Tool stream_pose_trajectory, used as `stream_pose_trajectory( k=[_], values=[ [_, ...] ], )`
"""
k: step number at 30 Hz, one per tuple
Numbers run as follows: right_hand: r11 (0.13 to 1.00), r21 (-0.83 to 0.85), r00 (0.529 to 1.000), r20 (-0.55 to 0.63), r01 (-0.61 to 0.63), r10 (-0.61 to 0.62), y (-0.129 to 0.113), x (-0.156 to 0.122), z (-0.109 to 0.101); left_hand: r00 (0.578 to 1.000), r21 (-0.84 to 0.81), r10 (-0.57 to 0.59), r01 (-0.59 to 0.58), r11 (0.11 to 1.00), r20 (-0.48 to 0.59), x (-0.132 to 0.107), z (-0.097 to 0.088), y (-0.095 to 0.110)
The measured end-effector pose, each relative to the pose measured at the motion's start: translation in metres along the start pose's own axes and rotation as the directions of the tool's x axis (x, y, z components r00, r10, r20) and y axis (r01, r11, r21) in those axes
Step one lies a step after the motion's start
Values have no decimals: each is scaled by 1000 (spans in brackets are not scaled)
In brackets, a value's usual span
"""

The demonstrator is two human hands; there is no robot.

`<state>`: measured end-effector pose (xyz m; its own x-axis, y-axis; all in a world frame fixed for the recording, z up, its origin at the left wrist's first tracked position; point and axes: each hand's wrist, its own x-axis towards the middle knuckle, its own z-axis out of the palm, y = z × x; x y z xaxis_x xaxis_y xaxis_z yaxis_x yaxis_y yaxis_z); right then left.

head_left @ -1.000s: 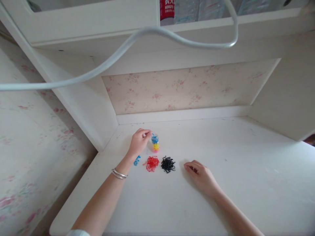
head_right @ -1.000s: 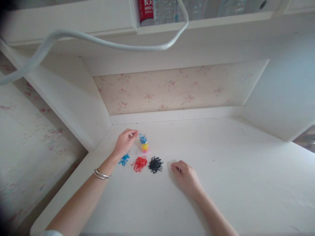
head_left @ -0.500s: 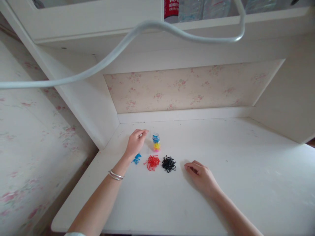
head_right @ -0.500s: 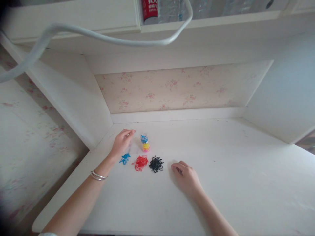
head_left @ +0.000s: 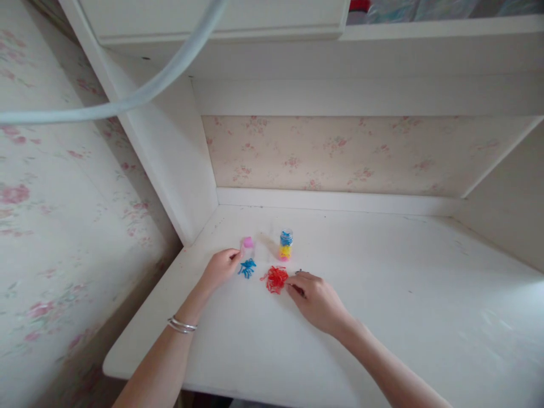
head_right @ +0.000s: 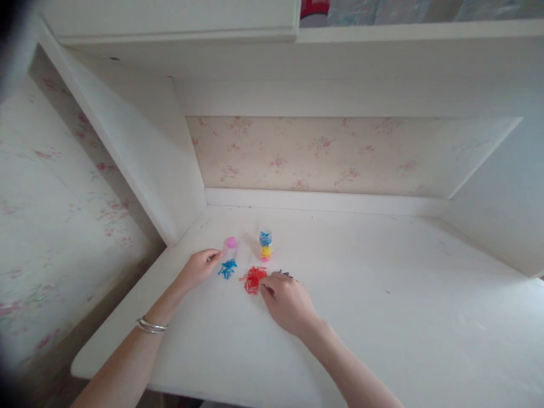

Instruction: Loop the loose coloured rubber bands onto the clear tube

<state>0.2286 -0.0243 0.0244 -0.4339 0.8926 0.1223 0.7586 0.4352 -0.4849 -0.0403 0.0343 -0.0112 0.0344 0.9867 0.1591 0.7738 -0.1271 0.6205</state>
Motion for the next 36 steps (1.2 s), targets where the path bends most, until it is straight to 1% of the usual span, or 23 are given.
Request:
stream_pose_trajectory(
  k=[3,6,8,10,12,14,17,21,26,29,31,33,36],
  values=[
    [989,-142,994,110,37,-21,-23,30,9,997,87,63,-66,994,38,-4,-1,-8],
    [960,-268,985,166,82,-37,-36,61,21,992,128,103,-112,985,74,-7,-5,-14],
    [933,-347,981,193,92,-25,-41,78,29,989,141,114,-127,982,99,-8,-6,-18],
    [911,-404,976,217,78,13,-44,92,36,988,151,108,-124,981,109,-9,-5,-21],
    [899,-434,973,227,57,48,-46,102,42,989,163,100,-117,980,109,-9,-5,-22],
    [895,-444,971,231,52,59,-47,109,47,988,172,98,-118,978,116,-9,-4,-22],
    [891,-450,970,236,63,51,-47,113,51,988,186,98,-119,975,117,-10,-3,-21],
    [886,-454,973,231,90,20,-46,110,49,992,205,95,-110,973,81,-11,-2,-17],
    [877,-469,976,220,108,-3,-42,99,37,994,244,72,-90,966,81,-12,0,-14],
    [872,-475,983,181,118,-35,-37,91,27,995,264,54,-76,962,89,-12,3,-14],
    [871,-477,986,159,122,-51,-33,85,21,994,282,66,-86,955,81,-13,4,-14],
    [871,-478,987,155,114,-44,-30,79,15,994,297,83,-99,950,68,-13,5,-14],
    [870,-482,986,166,98,-20,-28,76,12,995,315,77,-94,944,66,-13,6,-12]
  ],
)
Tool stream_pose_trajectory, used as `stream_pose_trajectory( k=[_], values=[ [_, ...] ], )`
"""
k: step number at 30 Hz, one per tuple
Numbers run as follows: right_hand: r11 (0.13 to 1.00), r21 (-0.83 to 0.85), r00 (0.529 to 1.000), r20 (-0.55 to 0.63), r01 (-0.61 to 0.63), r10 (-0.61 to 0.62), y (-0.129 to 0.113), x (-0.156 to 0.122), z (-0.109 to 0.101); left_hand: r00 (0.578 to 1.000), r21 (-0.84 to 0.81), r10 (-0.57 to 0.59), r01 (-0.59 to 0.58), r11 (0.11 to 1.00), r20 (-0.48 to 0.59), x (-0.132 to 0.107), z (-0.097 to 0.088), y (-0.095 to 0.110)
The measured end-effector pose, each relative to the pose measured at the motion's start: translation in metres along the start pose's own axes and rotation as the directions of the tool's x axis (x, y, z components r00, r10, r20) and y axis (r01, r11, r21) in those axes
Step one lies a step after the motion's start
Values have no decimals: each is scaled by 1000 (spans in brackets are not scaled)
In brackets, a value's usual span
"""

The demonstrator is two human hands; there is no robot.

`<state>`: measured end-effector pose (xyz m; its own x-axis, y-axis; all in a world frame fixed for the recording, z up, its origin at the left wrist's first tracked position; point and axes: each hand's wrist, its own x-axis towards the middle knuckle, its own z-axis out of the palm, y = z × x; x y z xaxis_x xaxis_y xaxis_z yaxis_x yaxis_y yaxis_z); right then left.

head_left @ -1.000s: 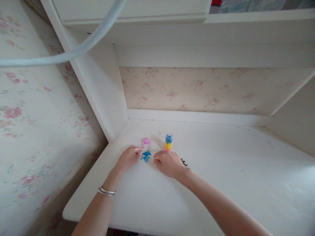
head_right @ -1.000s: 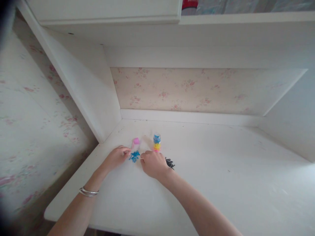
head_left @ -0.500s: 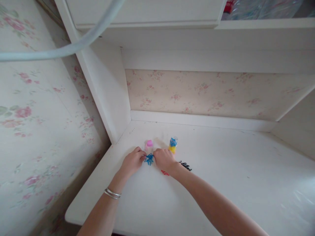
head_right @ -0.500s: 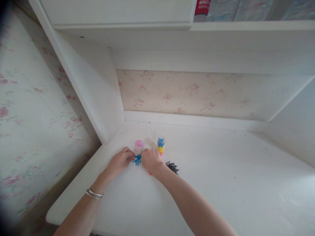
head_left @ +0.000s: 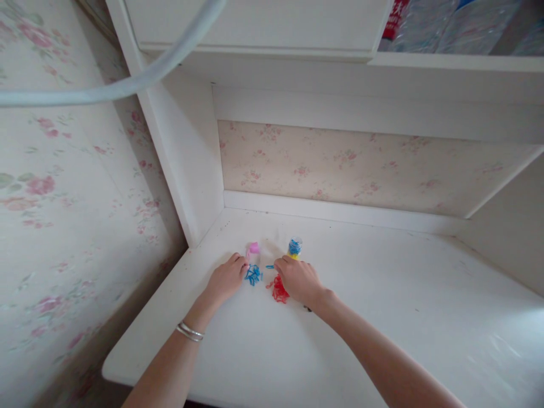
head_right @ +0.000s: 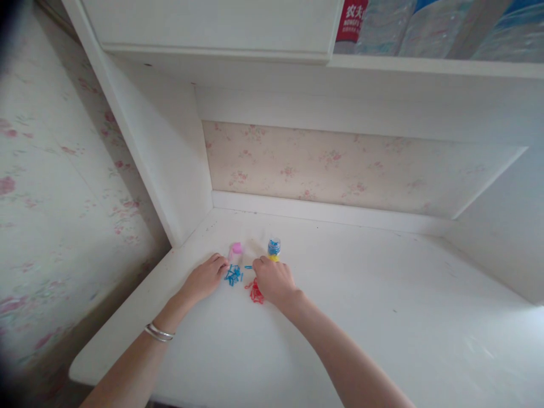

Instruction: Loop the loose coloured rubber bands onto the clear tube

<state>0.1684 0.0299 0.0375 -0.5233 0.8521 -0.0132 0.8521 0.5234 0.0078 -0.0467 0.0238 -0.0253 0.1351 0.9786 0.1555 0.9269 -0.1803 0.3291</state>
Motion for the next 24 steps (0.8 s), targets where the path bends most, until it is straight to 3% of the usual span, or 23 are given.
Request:
stream_pose_trajectory(
  k=[13,17,21,24],
  values=[
    [998,-35,998,-40,47,-48,-8,17,3,998,65,-65,63,996,23,1,2,4],
    [998,-16,996,-57,63,-64,-11,19,8,997,-121,-26,17,992,-69,2,1,5],
    [998,46,994,-95,50,-45,-13,21,12,988,-377,62,-111,920,-140,4,0,8],
    [994,103,991,-131,45,-31,-14,20,12,985,-437,71,-133,889,-155,6,1,10]
  ],
)
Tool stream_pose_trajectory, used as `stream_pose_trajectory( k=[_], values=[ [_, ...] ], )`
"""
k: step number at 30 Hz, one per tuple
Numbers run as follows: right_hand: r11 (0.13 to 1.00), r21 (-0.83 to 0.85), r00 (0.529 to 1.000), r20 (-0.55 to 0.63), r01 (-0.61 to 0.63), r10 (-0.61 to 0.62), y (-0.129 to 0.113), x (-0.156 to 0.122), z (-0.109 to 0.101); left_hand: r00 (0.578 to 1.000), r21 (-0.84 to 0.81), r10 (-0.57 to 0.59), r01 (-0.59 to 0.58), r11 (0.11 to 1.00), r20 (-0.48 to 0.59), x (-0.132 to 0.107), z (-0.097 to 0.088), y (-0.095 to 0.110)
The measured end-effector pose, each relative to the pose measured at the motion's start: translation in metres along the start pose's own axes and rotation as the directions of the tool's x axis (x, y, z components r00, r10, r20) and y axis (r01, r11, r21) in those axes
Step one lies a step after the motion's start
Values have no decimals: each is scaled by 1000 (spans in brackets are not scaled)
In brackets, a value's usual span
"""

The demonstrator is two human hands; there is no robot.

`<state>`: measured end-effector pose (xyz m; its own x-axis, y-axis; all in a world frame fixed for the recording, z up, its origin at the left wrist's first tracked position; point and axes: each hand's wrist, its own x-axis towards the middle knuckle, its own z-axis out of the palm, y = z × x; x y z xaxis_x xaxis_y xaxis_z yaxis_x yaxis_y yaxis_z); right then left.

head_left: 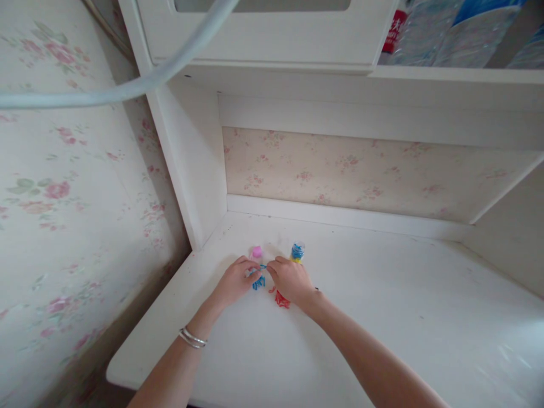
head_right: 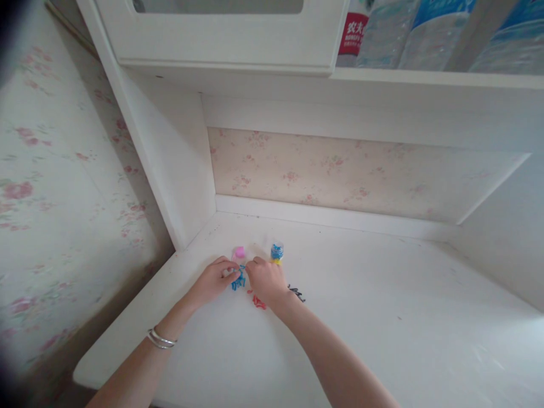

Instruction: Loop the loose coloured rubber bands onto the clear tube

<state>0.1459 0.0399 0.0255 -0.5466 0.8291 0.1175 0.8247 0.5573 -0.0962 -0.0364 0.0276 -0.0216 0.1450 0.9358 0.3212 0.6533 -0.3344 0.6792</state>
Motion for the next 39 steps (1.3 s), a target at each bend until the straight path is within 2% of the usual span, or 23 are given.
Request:
stream_pose_trajectory(
  k=[6,11,14,17,20,23,29,33,39],
  values=[
    [990,135,999,-13,-42,44,-7,-4,-3,999,54,-7,9,999,-39,0,0,2],
    [983,179,992,-111,-44,65,-6,-13,-12,1000,128,10,-7,992,-26,0,-3,3],
    [977,207,973,-208,-52,96,9,-20,-28,1000,170,-4,9,985,-27,-1,-4,1],
    [971,215,939,-298,-109,171,36,-24,-48,999,180,-12,20,984,-42,-1,-2,0],
    [973,118,919,-324,-196,224,61,-24,-64,998,178,-14,23,984,-53,-1,-1,-1],
    [975,-54,946,-261,-215,194,72,-23,-75,998,180,-19,30,983,-65,-1,1,1],
    [940,-334,997,-30,-76,70,68,-17,-86,998,166,-28,38,985,-62,-1,-1,1],
    [914,-405,997,70,9,21,68,-10,-92,998,153,-28,37,988,-59,-1,-2,1],
    [904,-421,996,83,77,-46,68,-4,-96,998,163,-35,44,986,-60,-2,-2,-1]
  ],
)
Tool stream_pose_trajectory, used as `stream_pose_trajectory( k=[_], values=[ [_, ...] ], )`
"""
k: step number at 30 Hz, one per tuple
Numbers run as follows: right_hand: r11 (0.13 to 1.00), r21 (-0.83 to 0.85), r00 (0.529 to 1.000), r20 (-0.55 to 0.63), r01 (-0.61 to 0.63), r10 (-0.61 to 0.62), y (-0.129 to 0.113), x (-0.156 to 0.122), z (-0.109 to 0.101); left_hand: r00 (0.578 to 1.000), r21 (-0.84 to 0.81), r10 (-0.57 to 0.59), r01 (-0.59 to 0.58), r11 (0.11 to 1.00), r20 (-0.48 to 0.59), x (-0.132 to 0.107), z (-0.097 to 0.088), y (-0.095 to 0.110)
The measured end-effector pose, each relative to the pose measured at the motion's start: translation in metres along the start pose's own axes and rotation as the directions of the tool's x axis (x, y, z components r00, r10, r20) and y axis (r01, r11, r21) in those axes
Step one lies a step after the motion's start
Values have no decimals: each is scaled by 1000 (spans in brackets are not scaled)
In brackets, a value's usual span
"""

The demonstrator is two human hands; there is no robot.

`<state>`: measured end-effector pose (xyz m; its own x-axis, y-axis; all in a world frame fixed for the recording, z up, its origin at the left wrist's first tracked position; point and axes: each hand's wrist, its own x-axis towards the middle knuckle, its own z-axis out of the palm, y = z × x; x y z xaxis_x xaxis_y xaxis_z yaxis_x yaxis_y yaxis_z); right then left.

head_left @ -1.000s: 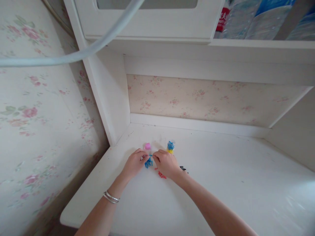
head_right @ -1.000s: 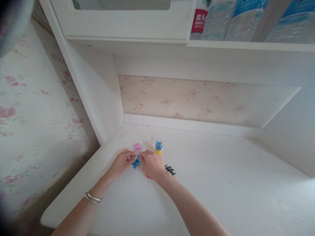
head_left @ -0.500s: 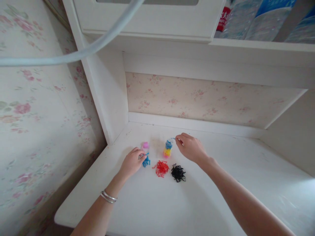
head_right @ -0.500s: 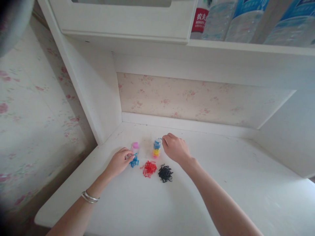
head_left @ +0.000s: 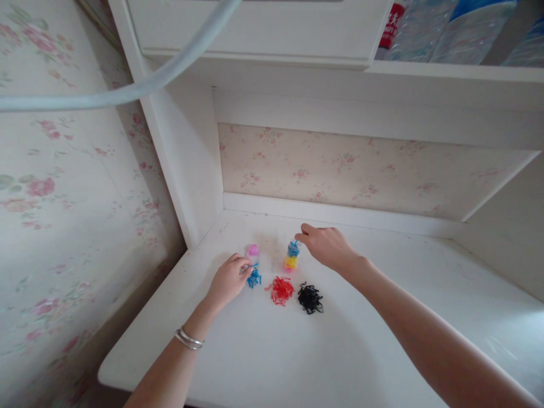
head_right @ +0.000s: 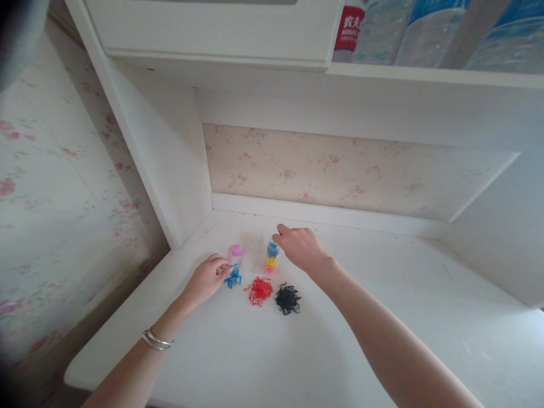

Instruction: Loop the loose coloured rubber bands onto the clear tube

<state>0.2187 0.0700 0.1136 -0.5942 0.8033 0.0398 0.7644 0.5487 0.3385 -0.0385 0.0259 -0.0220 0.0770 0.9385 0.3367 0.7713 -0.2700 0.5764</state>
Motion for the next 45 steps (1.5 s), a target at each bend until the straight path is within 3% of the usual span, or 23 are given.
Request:
stream_pose_trajectory(
  k=[10,13,17,20,25,28,31,34,37,45],
  values=[
    [999,43,1000,24,-2,1,-1,7,4,1000,33,20,-19,999,-4,-1,0,-1],
    [996,69,998,-9,-61,62,2,4,1,1000,46,28,-27,999,-9,-1,-1,-1],
    [965,206,971,-137,-165,195,6,-12,4,999,44,48,-47,998,-19,-1,-2,2],
    [886,412,933,-182,-213,309,7,-36,26,997,22,63,-62,998,-36,0,-2,7],
    [646,722,889,-95,-248,448,5,-91,104,995,-5,84,-84,996,-60,8,-3,28],
    [506,802,851,3,-316,525,1,-118,143,986,-3,161,-161,987,-45,22,-7,52],
    [425,835,810,40,-349,585,-2,-133,157,975,20,214,-214,977,-56,41,-10,78],
    [425,832,807,44,-356,589,-5,-138,154,968,94,248,-243,965,-38,59,-9,99],
    [473,809,832,38,-350,553,-7,-139,147,963,201,270,-267,943,10,69,-4,111],
    [540,754,848,41,-373,529,-9,-142,147,941,362,318,-339,869,117,81,1,119]
  ],
)
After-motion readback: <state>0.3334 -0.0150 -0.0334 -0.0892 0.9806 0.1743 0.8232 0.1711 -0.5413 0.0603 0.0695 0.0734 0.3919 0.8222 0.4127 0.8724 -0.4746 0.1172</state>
